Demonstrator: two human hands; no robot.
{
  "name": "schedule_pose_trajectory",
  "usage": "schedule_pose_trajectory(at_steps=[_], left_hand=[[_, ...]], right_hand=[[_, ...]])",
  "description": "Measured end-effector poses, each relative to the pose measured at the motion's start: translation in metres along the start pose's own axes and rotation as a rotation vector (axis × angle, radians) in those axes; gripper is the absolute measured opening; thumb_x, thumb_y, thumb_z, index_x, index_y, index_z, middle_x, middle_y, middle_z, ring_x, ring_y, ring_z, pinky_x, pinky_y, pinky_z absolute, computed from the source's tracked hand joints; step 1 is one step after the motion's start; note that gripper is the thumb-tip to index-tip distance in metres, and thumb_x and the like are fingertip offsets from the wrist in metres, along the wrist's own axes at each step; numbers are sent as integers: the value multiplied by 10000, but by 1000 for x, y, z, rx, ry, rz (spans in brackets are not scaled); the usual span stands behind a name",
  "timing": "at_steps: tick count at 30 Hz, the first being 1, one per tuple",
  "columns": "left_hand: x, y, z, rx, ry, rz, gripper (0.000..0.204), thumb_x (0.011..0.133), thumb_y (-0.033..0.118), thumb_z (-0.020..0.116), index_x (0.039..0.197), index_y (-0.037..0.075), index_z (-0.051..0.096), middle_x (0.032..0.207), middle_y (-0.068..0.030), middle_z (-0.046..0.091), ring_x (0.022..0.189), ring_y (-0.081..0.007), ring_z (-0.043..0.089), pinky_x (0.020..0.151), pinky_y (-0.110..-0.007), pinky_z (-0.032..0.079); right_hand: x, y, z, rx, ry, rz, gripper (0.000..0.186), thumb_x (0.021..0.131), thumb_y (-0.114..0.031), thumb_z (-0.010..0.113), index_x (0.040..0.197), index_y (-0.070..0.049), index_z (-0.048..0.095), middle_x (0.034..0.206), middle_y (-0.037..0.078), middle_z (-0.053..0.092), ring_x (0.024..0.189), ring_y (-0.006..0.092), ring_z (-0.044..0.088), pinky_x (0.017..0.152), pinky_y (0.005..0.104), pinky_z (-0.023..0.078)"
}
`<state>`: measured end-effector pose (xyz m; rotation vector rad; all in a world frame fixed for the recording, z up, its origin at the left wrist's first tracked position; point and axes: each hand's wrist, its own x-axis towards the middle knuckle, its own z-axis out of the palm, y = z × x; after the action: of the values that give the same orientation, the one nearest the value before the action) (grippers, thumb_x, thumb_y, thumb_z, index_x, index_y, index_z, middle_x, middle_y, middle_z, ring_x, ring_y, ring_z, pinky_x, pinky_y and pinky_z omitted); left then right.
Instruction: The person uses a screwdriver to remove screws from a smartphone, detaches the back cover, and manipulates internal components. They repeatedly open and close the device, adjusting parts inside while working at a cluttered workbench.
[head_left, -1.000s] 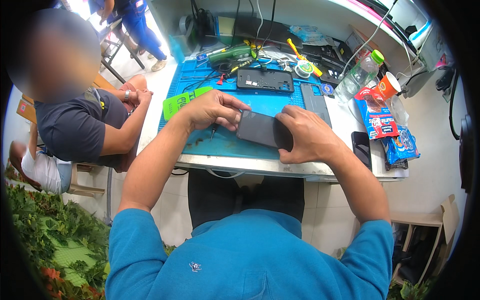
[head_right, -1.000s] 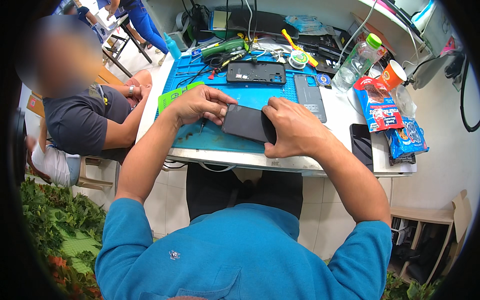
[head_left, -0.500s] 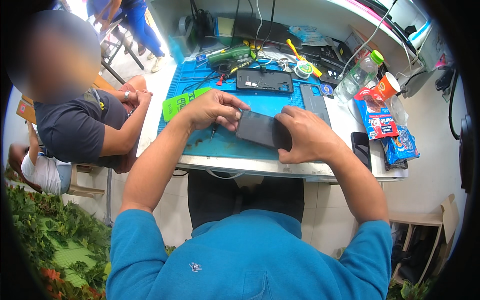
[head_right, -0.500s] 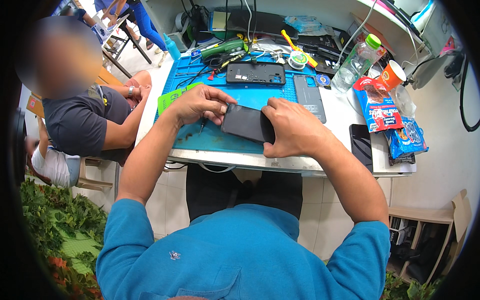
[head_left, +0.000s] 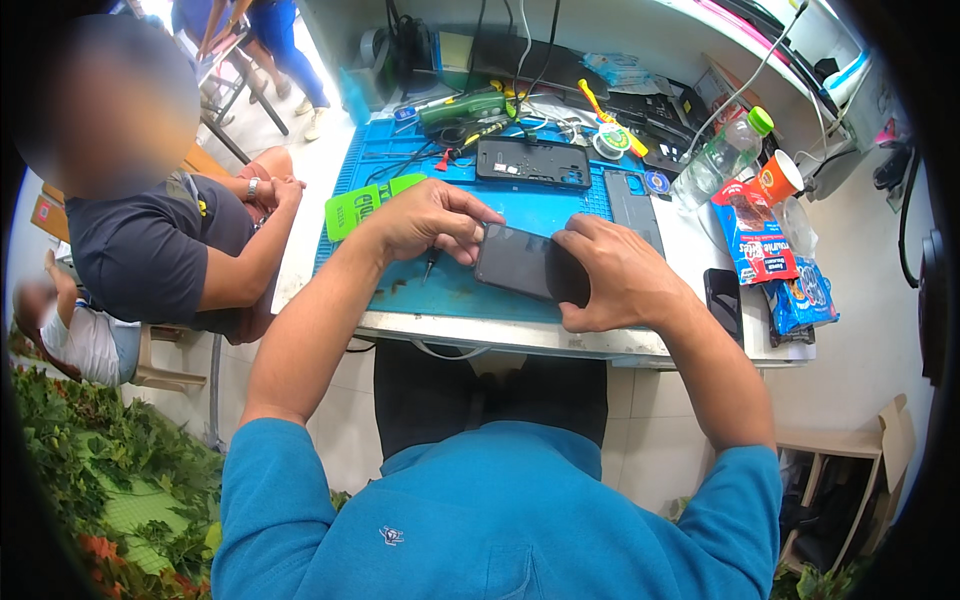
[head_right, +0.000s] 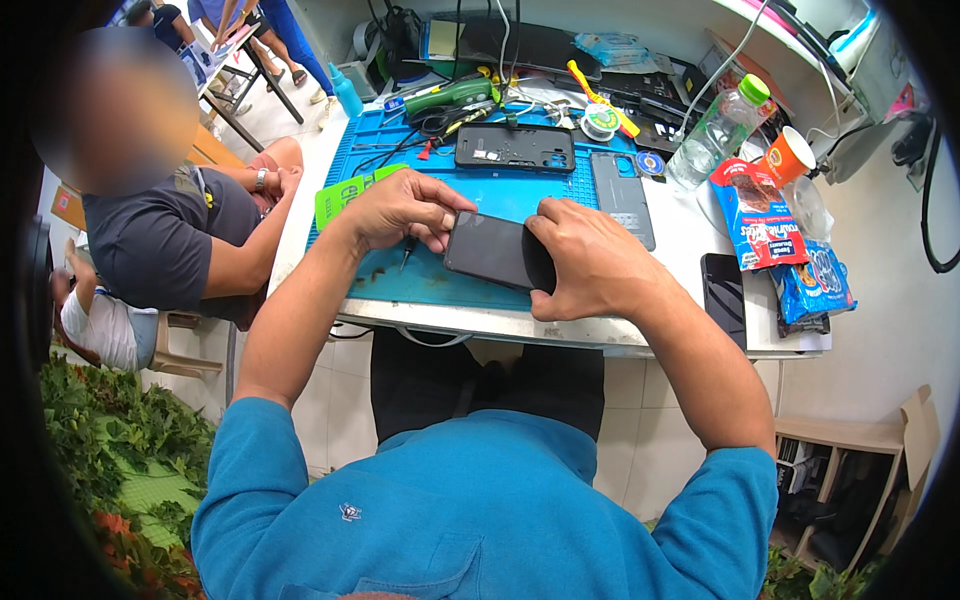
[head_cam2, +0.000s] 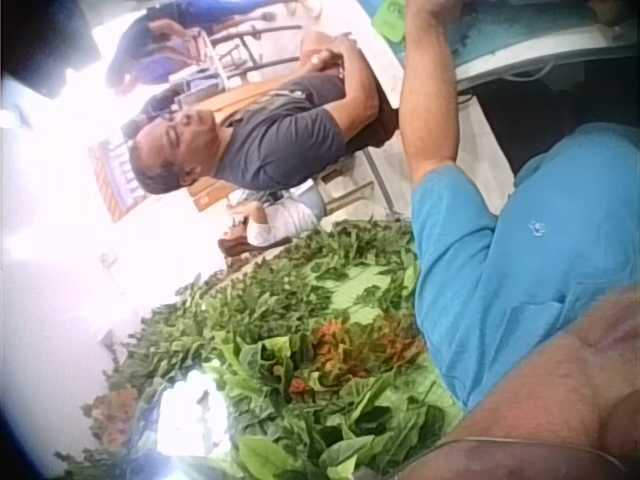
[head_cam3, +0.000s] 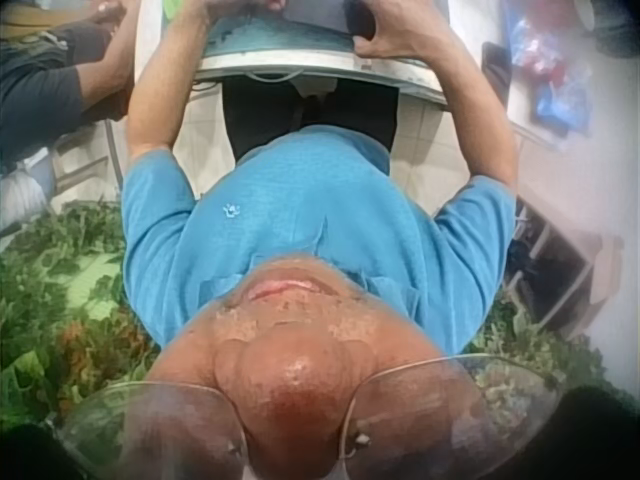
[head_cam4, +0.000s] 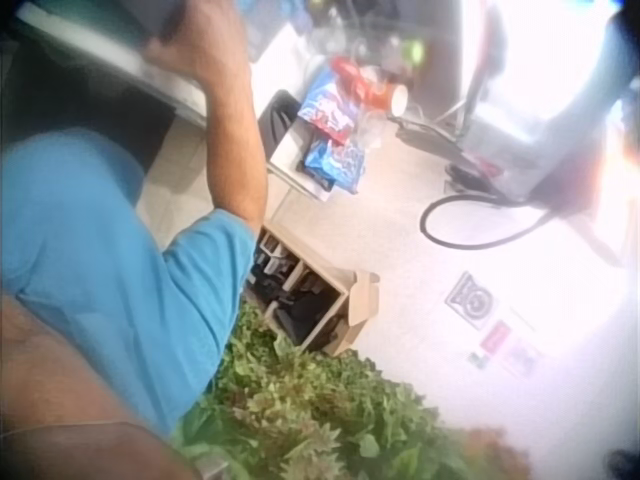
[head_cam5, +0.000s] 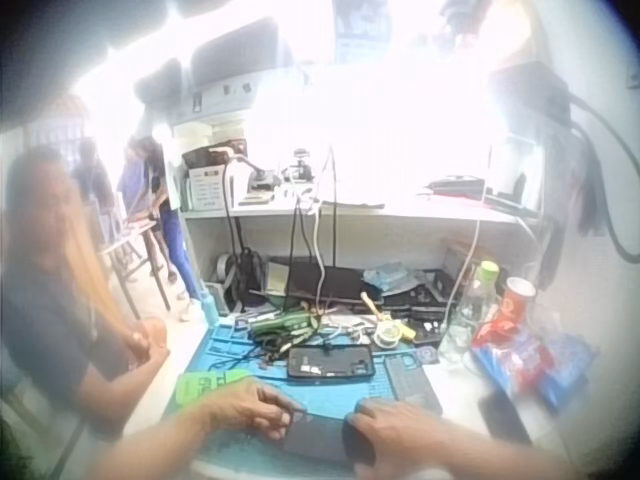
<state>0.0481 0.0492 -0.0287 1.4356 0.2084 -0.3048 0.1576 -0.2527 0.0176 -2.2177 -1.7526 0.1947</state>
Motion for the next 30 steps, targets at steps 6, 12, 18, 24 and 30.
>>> schedule_pose_trajectory(at_steps=[6, 12, 18, 24, 30], left_hand=[[-1, 1, 2, -15, 17, 12, 427, 910, 24, 769, 1329, -55, 757, 1042, -131, 804, 791, -154, 791, 715, -261, 683], [-3, 2, -3, -218, -49, 117, 434, 977, 62, 753, 1399, -34, 721, 1056, -86, 778, 892, -148, 776, 840, -291, 673], [-13, 21, 29, -158, 29, 382, 419, 1018, 128, 793, 1409, -5, 724, 1102, -84, 790, 991, -164, 768, 913, -339, 638], [-14, 36, 40, -121, 142, 463, 378, 988, 110, 838, 1327, -37, 755, 1110, -130, 814, 971, -206, 801, 894, -346, 652], [-3, 27, 38, -74, 236, 475, 360, 982, 141, 855, 1285, -34, 767, 1092, -131, 816, 961, -195, 800, 892, -336, 651]], right_hand=[[1, 0, -3, 27, -7, 4, 713, 692, -332, 856, 1249, 87, 703, 1112, 207, 658, 1113, 394, 673, 977, 480, 575], [1, 5, -11, 132, 6, 70, 778, 701, -317, 855, 1365, 51, 682, 1183, 207, 682, 1109, 408, 694, 993, 479, 578], [2, 40, 0, 752, 89, -14, 838, 751, -131, 806, 1563, -44, 613, 1328, 161, 685, 1275, 288, 689, 1120, 436, 566], [6, 38, -4, 1167, -10, 75, 908, 760, -149, 798, 1616, 8, 540, 1399, 148, 657, 1319, 247, 643, 1170, 464, 526], [9, 62, 18, 1376, -96, 93, 928, 757, -239, 821, 1574, 89, 525, 1446, 195, 647, 1240, 289, 708, 1123, 502, 566]])
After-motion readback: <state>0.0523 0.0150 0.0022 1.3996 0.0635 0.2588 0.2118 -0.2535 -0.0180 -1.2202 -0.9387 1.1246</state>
